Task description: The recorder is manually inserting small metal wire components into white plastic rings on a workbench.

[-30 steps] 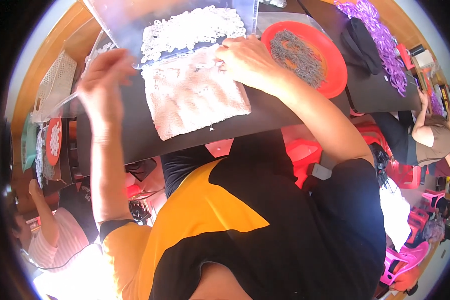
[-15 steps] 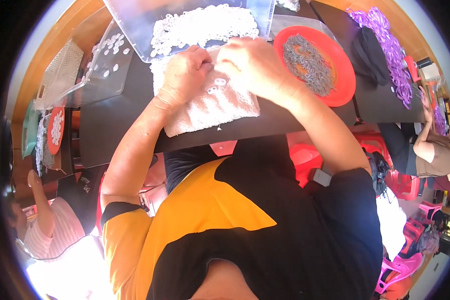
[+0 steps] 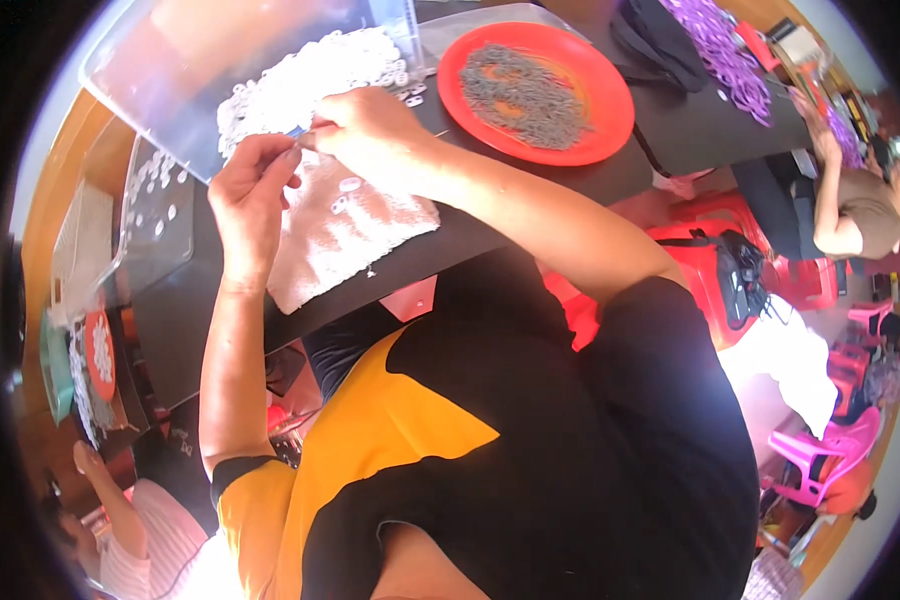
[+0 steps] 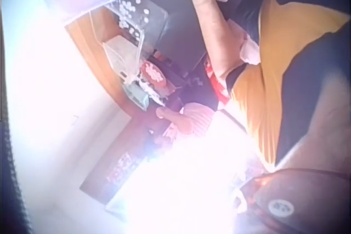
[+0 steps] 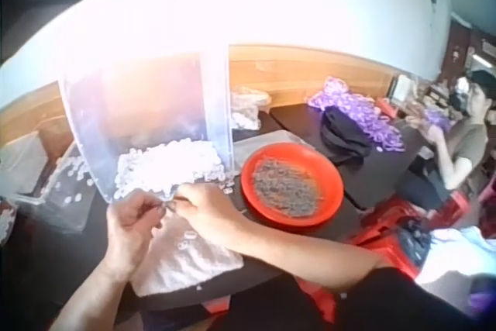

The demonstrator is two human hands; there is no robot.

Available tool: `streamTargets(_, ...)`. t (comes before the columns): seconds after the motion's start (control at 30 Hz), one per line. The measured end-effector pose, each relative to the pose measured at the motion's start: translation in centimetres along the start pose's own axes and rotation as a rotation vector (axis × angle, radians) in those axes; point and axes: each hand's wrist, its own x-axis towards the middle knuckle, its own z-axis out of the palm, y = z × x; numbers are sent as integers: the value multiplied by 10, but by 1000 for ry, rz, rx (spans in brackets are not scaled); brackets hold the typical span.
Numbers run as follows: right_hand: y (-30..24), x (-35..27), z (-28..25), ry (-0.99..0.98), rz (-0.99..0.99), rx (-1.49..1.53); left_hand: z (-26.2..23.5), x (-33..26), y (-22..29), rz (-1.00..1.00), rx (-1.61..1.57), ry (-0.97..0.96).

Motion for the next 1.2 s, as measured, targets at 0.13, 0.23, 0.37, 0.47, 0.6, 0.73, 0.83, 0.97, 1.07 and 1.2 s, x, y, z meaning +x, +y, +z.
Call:
streamTargets(0.13,-1,-2,-4,-42,98,365,6,-1,11,121,-21,29)
streamTargets(0.23,-9,-5,-13,-129,179,488,4,0,15,143,-9,-5)
streamTargets(0.37,-6,-5,-11,-93,154,426,6,2,9,97,-20,-42)
streamTargets(0.47,1,-6,-4,-90,206,463,11,1,3,38,-90,-45)
streamTargets(0.6,-1,-9,0,-39,328,562,16,-1,-1,12,0,-16)
streamTargets(0.73,0,-19,-7,26,83,139,13,-6,-6,-49,-154,-23)
streamTargets(0.83,10,-42,-37,233,-282,-739,9,-9,-14,-76,-206,-85)
streamTargets(0.97,30,-62,-78,192,-158,-1118,17,-11,-13,-51,-203,-199)
streamTargets(1.07,34,-70,-75,69,-147,-1111,20,-11,-15,50,-60,-248)
streamTargets(1.2,36,-71,-54,179,-372,-887,17,-9,-23,119,-48,-230)
